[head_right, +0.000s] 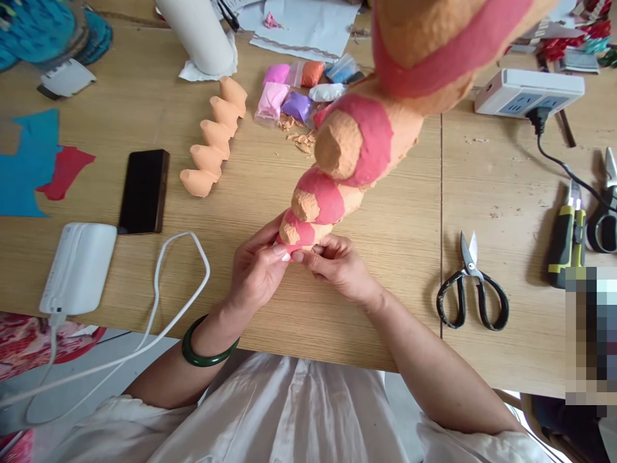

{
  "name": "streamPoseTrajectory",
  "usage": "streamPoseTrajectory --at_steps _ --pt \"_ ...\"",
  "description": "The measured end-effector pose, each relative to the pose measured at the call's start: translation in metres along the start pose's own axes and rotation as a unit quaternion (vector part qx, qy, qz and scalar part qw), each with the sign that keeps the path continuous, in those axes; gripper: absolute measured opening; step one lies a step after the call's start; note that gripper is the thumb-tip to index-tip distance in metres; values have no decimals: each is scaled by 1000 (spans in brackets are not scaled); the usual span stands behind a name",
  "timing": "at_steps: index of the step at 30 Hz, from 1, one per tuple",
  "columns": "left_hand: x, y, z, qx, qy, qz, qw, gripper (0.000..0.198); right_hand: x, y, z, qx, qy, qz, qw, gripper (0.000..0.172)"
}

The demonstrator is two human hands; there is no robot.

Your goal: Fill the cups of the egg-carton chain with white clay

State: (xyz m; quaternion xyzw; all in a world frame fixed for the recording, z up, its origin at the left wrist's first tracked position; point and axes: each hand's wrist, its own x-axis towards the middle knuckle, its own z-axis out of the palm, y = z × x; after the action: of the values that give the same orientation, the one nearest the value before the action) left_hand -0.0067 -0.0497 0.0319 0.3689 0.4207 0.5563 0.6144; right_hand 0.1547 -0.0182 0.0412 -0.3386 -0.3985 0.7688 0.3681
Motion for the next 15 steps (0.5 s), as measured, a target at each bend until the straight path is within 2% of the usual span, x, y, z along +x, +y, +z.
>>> streamPoseTrajectory --at_steps 7,15 --pt "4 8 7 -78 -6 -24 997 32 0 1 -2 12 10 13 1000 44" --pt "8 5 1 -120 -24 -66 990 35 -1 1 -4 38 -13 12 999 44"
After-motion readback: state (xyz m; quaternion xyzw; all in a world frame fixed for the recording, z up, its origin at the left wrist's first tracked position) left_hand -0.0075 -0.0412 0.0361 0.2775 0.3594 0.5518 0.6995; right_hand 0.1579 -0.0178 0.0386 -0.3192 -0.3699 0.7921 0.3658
